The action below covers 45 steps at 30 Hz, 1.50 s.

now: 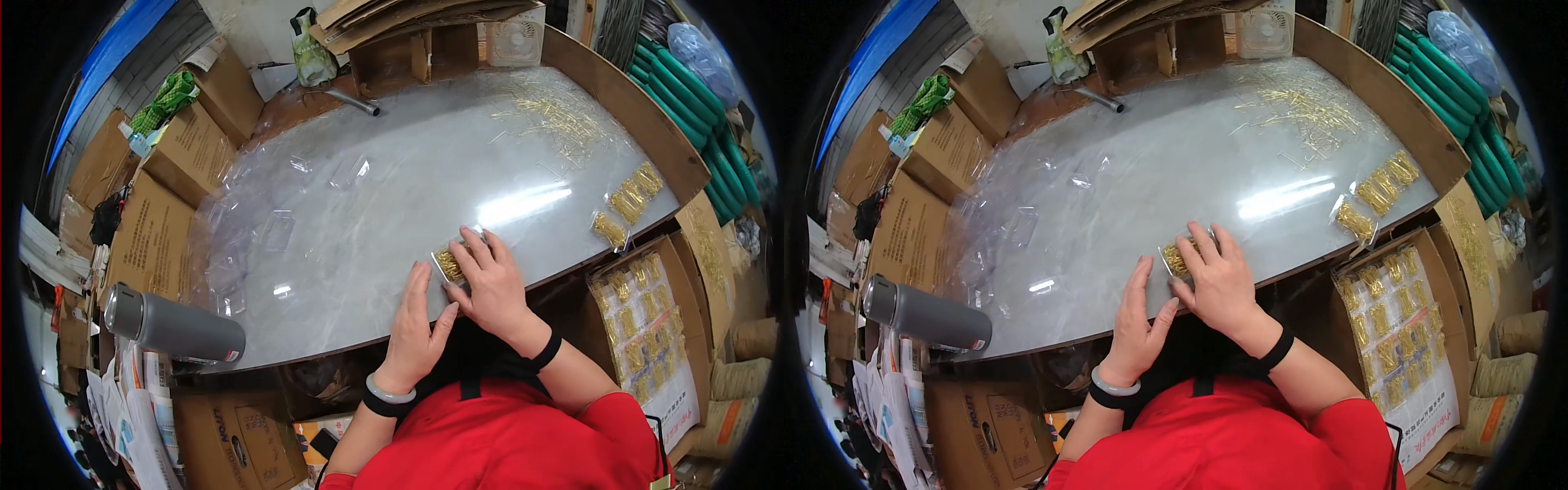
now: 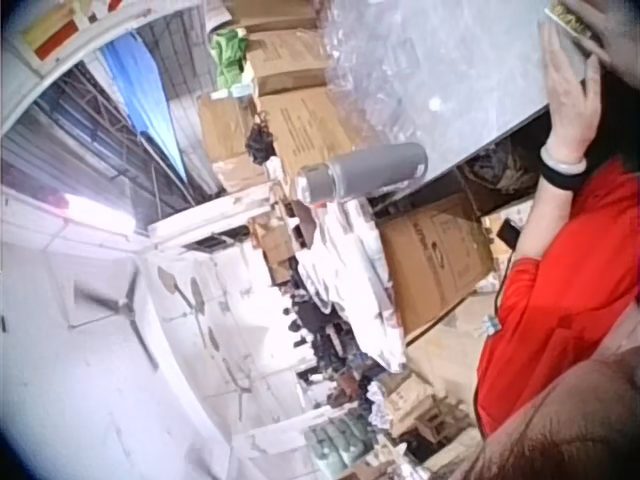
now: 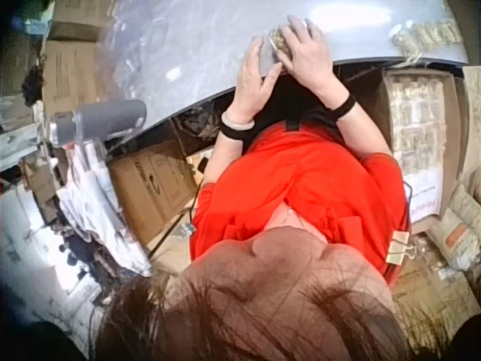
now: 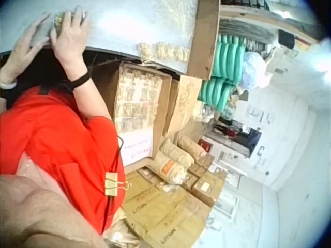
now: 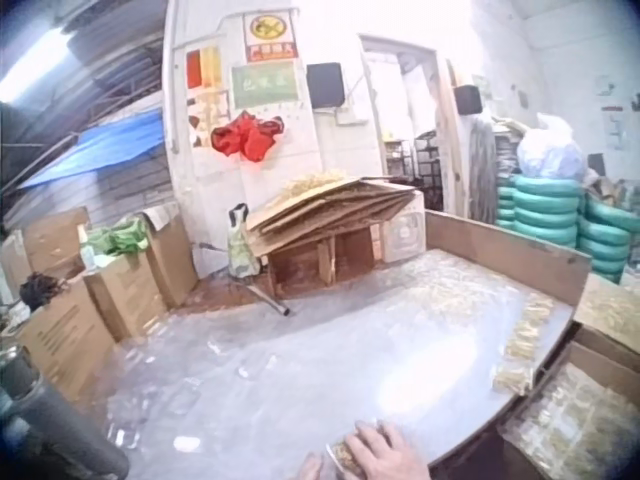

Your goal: Counting small gold-colored metal pins and placing them into clear plastic trays, then packing the trays into a larger cardboard box.

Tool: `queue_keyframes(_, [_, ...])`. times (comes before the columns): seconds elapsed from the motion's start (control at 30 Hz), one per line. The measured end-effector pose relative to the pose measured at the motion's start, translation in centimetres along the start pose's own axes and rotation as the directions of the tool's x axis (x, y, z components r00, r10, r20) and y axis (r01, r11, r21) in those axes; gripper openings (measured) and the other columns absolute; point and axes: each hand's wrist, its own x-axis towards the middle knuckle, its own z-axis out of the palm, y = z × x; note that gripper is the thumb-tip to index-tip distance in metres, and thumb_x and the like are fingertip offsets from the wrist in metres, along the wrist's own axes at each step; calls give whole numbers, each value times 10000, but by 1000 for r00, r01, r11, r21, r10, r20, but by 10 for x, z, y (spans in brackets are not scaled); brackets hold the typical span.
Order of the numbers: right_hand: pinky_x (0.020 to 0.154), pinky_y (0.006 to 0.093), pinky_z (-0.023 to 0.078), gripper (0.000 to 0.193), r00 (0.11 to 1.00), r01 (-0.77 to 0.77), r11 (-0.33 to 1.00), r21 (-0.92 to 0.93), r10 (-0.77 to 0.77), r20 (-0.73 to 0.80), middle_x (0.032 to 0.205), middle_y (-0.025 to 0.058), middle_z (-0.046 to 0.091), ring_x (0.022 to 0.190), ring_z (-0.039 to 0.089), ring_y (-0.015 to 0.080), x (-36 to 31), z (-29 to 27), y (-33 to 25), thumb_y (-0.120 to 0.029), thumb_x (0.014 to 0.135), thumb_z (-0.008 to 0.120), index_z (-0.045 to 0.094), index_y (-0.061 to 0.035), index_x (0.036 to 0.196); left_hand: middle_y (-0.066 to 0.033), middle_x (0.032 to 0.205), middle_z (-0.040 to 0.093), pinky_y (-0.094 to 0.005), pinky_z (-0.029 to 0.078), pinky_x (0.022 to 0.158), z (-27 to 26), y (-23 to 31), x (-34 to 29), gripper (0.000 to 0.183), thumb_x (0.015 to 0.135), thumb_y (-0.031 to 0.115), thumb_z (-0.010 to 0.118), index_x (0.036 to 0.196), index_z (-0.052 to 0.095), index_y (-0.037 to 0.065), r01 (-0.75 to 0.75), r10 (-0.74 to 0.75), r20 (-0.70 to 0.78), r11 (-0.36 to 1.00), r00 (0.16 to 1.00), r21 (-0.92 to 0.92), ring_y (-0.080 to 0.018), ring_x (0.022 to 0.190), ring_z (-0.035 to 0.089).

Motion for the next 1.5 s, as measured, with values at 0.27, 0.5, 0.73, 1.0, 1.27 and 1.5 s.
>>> queue_keyframes(0.27, [1156, 594, 280, 639, 997, 27, 977, 210, -43, 69, 1487, 234, 425, 1393, 329, 512, 2, -2, 8, -274, 790, 707, 535, -52, 1364, -342, 1547, 271, -497, 270, 1181, 1, -7, 11, 658, 1036, 271, 517, 1513, 249, -95, 56, -63, 43, 988, 997, 144, -484, 1443, 286])
queue_keyframes(0.5, [1101, 489, 367, 528, 967, -102, 961, 258, 156, -200, 1429, 219, 484, 1297, 460, 423, -6, -59, 39, -119, 840, 636, 536, -33, 1351, -331, 1552, 266, -501, 256, 1187, 13, 3, 32, 741, 1013, 309, 565, 1519, 214, -104, 19, -35, 65, 971, 997, 238, -485, 1455, 250])
queue_keyframes(0.73, [932, 446, 451, 345, 689, -599, 795, -97, 450, -568, 1090, 190, 550, 1032, 552, 360, -77, -114, 167, -182, 935, 611, 570, -6, 1229, -319, 1535, 315, -485, 277, 1184, 33, -1, 48, 762, 950, 230, 653, 1510, 251, -95, 38, -100, 115, 892, 988, 451, -470, 1454, 258])
queue_keyframes(1.0, [483, 211, 423, 231, 456, -553, 226, 802, 888, 64, 823, 40, 604, 618, 588, 78, -80, -102, 175, -186, 1008, 580, 563, 5, 1136, -278, 1534, 350, -483, 317, 1164, 23, 3, 44, 754, 938, 221, 670, 1522, 274, -46, 6, -106, 192, 889, 976, 459, -430, 1467, 266])
queue_keyframes(1.27, [472, 257, 488, 235, 591, -612, 272, 743, 782, 201, 812, 73, 626, 621, 613, 121, -34, -72, 124, -147, 1001, 570, 564, 42, 1140, -274, 1538, 348, -459, 319, 1173, 12, -4, 37, 823, 888, 189, 729, 1531, 265, -32, -94, 28, 245, 961, 969, 261, -427, 1465, 285])
queue_keyframes(1.5, [478, 280, 507, 219, 634, -760, 408, 506, 634, 442, 811, 96, 663, 611, 642, 144, 19, -50, 96, -141, 989, 567, 580, 51, 1093, -285, 1532, 348, -465, 334, 1162, 13, -12, 23, 843, 861, 190, 759, 1517, 284, -45, -79, 41, 131, 951, 990, 297, -447, 1430, 333])
